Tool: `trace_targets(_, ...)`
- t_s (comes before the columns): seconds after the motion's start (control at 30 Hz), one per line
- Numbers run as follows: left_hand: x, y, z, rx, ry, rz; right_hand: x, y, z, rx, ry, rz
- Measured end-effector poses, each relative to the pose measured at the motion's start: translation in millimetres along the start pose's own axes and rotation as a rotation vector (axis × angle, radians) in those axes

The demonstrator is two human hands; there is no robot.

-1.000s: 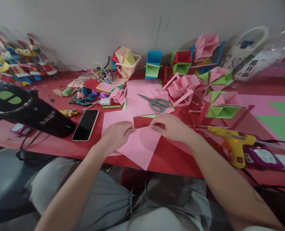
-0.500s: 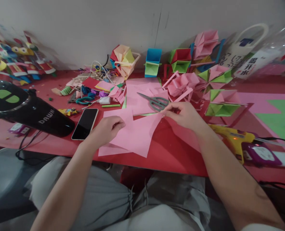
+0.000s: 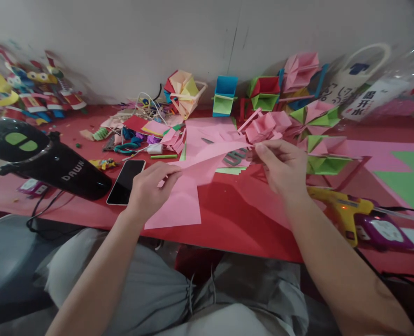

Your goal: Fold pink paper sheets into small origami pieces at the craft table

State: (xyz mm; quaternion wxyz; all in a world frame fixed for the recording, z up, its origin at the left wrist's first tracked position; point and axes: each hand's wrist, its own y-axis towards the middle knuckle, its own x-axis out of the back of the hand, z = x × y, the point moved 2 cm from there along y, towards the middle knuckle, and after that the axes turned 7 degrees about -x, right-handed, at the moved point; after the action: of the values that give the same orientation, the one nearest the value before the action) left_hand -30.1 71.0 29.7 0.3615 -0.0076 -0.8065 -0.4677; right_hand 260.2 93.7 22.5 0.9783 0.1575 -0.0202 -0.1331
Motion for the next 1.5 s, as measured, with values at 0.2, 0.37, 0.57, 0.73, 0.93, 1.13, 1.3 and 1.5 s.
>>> trace_targets(0.2, -7.3, -4.1, -3.4, -0.169, 0.075, -0.115, 3.4, 8.0, -13.0, -0.059, 0.107, -0.077)
trace_targets(0.37, -23.0, -13.4, -12.2, -0.271, 0.211, -0.056, 5.5, 14.7, -27.9, -0.264, 0.144, -0.039)
trace_targets(0.57, -51.3, -26.7, -32.4, -0.27, 0.197, 0.19, -19.8, -3.0, -37.7, -0.613, 0.302, 0.212)
trace_targets(0.73, -62.3, -31.9, -42.3, -0.206, 0.006, 0.334, -39.7, -23.7, -40.8, -0.646, 0.202, 0.42)
trace_targets(0.93, -45.9, -15.9, -24.1, 0.214, -0.228, 0.139, -32.6, -20.1, -34.5, -0.515, 0.068, 0.533)
trace_targets(1.13, -55.6, -17.3, -8.7, 0.745, -0.741, 0.342, -36.4, -25.5, -26.7, -0.481, -0.03, 0.642)
trace_targets(1.3, -55.8, -20.0, 3.1, 0.694, -0.742, 0.231, -33.4, -22.4, -28.6, -0.506, 0.02, 0.691)
trace_targets(1.5, -44.1, -16.2, 16.2, 0.865, -0.835, 0.096, -18.4, -7.9, -32.9, -0.39, -0.11, 0.421)
